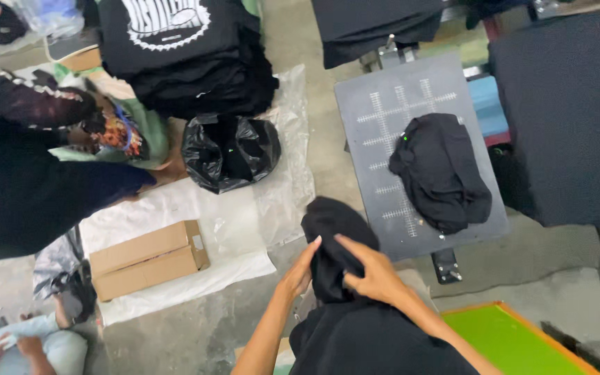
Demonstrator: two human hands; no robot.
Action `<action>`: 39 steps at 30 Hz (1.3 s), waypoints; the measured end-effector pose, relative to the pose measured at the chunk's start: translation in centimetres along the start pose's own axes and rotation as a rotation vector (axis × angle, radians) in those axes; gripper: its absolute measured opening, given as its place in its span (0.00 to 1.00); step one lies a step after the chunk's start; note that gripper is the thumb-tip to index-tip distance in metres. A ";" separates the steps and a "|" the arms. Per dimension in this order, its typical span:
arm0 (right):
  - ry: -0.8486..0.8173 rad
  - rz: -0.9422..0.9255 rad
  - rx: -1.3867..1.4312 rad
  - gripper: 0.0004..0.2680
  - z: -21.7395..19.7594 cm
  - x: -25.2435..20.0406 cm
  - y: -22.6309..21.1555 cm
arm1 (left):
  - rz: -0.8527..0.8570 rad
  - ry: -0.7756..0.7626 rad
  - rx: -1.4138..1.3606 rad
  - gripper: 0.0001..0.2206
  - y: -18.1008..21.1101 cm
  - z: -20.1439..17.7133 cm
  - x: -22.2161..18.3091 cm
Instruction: The person picks up black garments and carefully slides them onto screen printing plates, smoothing the fabric by hand to ensure a flat surface.
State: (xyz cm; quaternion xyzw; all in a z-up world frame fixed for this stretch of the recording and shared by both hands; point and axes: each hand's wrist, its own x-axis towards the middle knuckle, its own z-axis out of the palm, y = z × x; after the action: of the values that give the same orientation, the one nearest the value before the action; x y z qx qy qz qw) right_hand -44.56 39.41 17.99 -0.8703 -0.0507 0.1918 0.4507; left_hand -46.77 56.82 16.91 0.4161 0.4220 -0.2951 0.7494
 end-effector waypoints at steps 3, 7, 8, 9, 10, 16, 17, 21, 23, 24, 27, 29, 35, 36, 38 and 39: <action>-0.442 -0.202 -0.045 0.24 0.9 -0.3 -2.9 | -0.093 -0.027 0.111 0.47 -1.4 -0.6 1.4; -0.590 -0.259 -0.151 0.24 1.4 0.4 -1.7 | 0.030 0.012 -0.040 0.40 -5.7 -3.1 7.0; -0.602 -0.272 -0.134 0.22 1.6 0.6 -1.2 | 0.063 0.021 -0.067 0.39 -6.0 -3.4 7.4; -0.604 -0.278 -0.138 0.22 1.3 0.3 -1.2 | 0.069 0.022 -0.072 0.39 -5.5 -2.8 6.5; -0.512 -0.239 0.022 0.19 1.3 0.3 -1.3 | 0.066 0.088 -0.153 0.37 -4.7 -2.5 5.6; -0.228 0.057 0.297 0.11 2.6 1.0 6.7 | 0.106 0.289 -0.395 0.37 -2.5 -5.8 5.3; -0.152 0.152 0.262 0.10 2.9 1.5 9.6 | 0.135 0.340 -0.403 0.38 -3.3 -7.7 7.2; -0.128 0.272 0.105 0.11 0.8 1.0 14.6 | 0.208 0.505 -0.505 0.40 -4.7 -12.9 10.1; -0.219 0.339 -0.083 0.14 -0.4 0.6 15.9 | 0.344 0.606 -0.661 0.17 -4.3 -14.1 10.1; -0.231 0.337 -0.086 0.14 -0.6 0.4 16.8 | 0.343 0.616 -0.669 0.17 -3.6 -14.3 9.0; -0.211 0.407 -0.164 0.14 -1.4 0.0 18.4 | 0.360 0.691 -0.629 0.16 -1.9 -14.7 6.4; -0.235 0.466 -0.267 0.14 -1.8 0.0 18.3 | 0.351 0.719 -0.657 0.17 -1.1 -14.8 5.5; -0.181 0.304 -0.122 0.13 -1.5 -0.4 15.5 | 0.256 0.650 -0.685 0.11 -2.6 -14.9 7.8; -0.141 0.335 -0.116 0.13 -1.4 0.2 16.9 | 0.238 0.619 -0.649 0.11 -3.1 -14.6 8.5; 0.298 0.207 -0.068 0.13 -1.4 1.7 19.8 | 0.232 0.563 -0.444 0.35 -4.1 -14.4 9.5; 0.331 0.230 -0.066 0.13 -2.9 1.9 20.6 | 0.223 0.539 -0.415 0.35 -4.3 -13.9 9.9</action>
State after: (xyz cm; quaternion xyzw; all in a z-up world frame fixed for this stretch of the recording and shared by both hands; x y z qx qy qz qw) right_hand -43.46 25.56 2.44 -0.9044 0.1173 0.0946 0.3993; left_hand -50.90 65.99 2.53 0.3616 0.6075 0.0008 0.7072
